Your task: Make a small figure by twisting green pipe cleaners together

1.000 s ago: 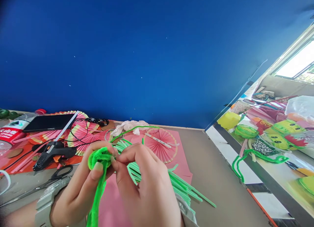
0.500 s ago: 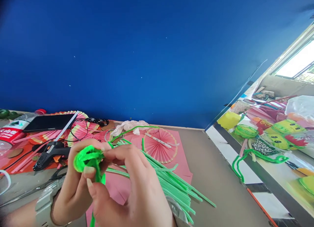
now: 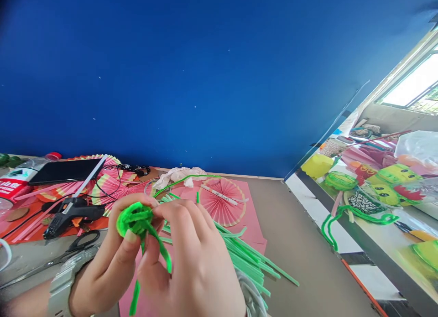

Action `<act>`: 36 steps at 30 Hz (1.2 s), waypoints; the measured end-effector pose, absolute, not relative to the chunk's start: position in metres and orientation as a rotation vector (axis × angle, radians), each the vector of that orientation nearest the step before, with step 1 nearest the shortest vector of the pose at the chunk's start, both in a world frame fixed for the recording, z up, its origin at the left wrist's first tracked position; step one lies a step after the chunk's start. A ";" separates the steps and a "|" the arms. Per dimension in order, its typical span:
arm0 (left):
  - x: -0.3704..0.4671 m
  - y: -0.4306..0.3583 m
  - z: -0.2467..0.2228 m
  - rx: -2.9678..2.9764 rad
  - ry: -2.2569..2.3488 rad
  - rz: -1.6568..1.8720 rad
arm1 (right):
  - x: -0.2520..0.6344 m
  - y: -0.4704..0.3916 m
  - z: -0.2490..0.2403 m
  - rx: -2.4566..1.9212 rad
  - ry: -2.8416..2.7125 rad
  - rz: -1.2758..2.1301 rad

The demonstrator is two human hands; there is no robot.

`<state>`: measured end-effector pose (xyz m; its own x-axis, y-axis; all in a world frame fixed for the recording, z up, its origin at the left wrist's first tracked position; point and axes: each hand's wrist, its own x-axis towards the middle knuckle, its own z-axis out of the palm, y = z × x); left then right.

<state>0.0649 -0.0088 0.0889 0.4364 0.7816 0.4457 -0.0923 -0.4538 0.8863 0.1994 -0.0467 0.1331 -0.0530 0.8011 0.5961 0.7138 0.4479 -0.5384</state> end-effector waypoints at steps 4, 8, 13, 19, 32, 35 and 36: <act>0.065 -0.009 0.087 1.787 0.603 1.196 | 0.204 -0.047 0.134 -1.288 -1.802 0.164; 0.066 -0.008 0.084 1.753 0.581 1.244 | 0.209 -0.046 0.141 -1.312 -1.745 0.541; 0.067 -0.006 0.081 1.717 0.455 1.282 | 0.208 -0.046 0.148 -1.246 -1.564 0.924; 0.065 -0.005 0.080 1.771 0.366 1.277 | 0.204 -0.048 0.147 -1.084 -1.262 1.313; 0.068 -0.010 0.085 1.614 0.233 1.151 | 0.195 -0.047 0.144 -0.961 -1.033 1.423; 0.068 -0.013 0.084 1.572 0.255 1.153 | 0.192 -0.049 0.144 -0.938 -0.977 1.415; 0.067 -0.013 0.084 1.570 0.258 1.146 | 0.192 -0.050 0.144 -0.939 -0.967 1.412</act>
